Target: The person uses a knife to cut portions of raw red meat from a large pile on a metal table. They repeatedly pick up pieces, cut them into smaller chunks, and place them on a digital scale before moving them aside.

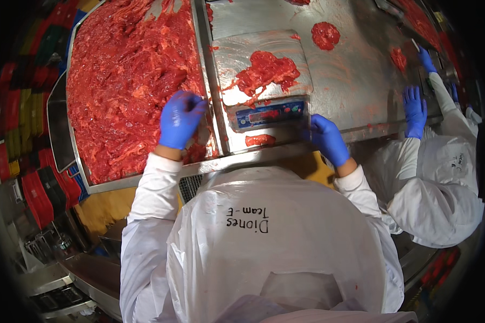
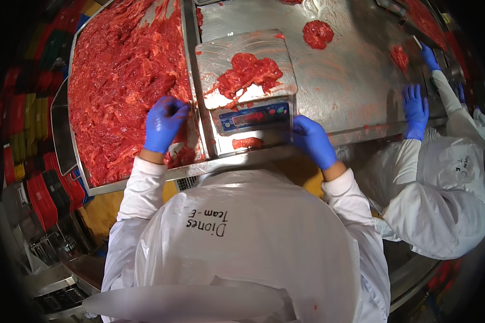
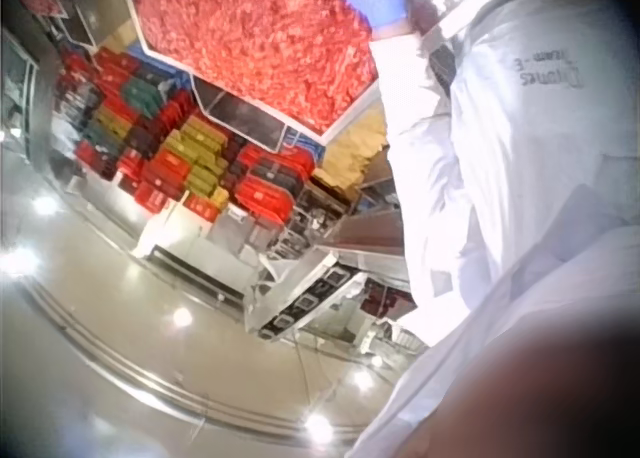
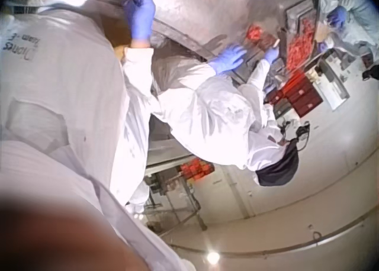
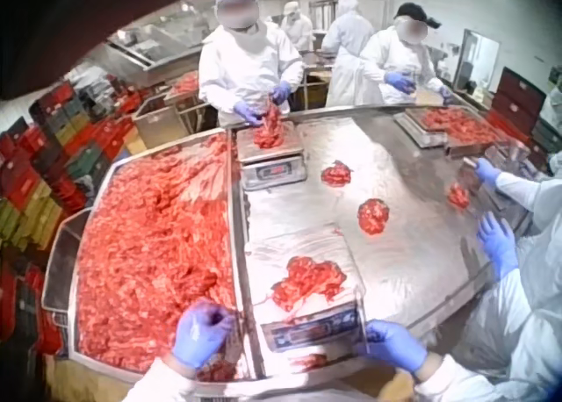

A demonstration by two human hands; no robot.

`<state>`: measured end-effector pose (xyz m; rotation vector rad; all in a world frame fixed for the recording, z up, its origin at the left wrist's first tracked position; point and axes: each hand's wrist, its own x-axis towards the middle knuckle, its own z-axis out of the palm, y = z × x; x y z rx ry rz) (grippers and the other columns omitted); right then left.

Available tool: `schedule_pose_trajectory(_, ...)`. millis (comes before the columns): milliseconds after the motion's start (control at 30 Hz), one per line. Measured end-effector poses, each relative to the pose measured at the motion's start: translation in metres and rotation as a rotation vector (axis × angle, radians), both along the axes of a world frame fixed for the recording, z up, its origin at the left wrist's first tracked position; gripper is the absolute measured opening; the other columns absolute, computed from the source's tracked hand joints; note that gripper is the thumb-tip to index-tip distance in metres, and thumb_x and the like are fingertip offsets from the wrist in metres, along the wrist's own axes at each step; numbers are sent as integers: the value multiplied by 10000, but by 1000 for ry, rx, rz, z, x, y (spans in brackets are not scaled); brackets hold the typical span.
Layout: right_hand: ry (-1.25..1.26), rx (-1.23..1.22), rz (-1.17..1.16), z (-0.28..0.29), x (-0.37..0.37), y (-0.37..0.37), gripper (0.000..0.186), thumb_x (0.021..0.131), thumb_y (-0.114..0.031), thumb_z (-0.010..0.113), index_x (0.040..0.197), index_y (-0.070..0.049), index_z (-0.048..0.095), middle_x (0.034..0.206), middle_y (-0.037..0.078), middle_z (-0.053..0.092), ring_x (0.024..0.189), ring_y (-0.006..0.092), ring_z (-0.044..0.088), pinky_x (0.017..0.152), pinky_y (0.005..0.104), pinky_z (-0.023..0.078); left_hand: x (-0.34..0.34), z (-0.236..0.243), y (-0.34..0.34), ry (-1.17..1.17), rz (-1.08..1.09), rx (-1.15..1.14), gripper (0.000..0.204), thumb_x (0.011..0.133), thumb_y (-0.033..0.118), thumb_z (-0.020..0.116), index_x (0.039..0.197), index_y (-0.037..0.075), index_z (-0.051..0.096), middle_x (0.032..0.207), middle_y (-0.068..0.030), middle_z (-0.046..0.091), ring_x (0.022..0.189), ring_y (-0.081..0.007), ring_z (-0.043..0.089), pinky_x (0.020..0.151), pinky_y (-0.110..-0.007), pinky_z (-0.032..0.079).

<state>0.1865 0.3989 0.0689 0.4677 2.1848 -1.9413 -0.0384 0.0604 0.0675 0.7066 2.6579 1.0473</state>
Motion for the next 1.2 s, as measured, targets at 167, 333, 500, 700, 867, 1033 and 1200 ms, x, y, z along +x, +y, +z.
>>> schedule_pose_trajectory(167,-24,-378,217,19,-61,-34,262,943,-9,690,1205,1,674,1052,30,707,936,108,636,847,284,538,30,40,97,227,-260,-115,191,848,221,748,950,63,713,940,-134,650,857,-334,668,741,-435,545)
schedule_pose_trajectory(333,-28,-155,180,-21,-55,-4,224,954,-46,694,1173,-5,679,1013,28,693,914,102,624,827,282,537,-5,12,36,263,-139,-204,187,819,227,740,922,76,699,949,-147,648,875,-373,662,750,-476,544)
schedule_pose_trajectory(500,-84,-173,107,19,-29,-29,194,950,-16,681,1144,-26,684,939,18,670,868,124,625,805,273,531,-24,-24,-48,152,55,-278,233,805,205,762,970,51,705,966,-171,656,856,-372,668,773,-453,557)
schedule_pose_trajectory(700,-24,155,443,53,-85,-81,332,907,-128,747,1206,-24,650,893,24,656,866,130,631,838,288,534,24,13,59,136,-99,32,201,857,128,709,1039,44,687,988,-145,633,888,-306,655,789,-395,536)
schedule_pose_trajectory(867,-136,-400,283,16,-65,-71,291,924,-200,744,1138,-21,661,878,18,652,817,127,631,801,326,542,17,0,52,48,-1,175,90,836,104,686,902,50,657,873,-140,620,838,-330,637,756,-408,522)
schedule_pose_trajectory(1033,-171,-713,153,-36,-87,-80,258,956,-201,740,1121,-15,668,866,15,644,805,135,650,775,309,549,53,-4,36,-66,-80,245,58,809,40,672,866,44,672,815,-106,615,739,-247,626,682,-348,504)
schedule_pose_trajectory(1200,-140,-611,175,-14,-91,-67,261,949,-181,743,1102,14,663,892,40,655,843,142,656,778,333,561,77,-35,-13,-203,10,51,101,783,12,667,878,43,671,822,-104,606,750,-253,619,693,-358,507)
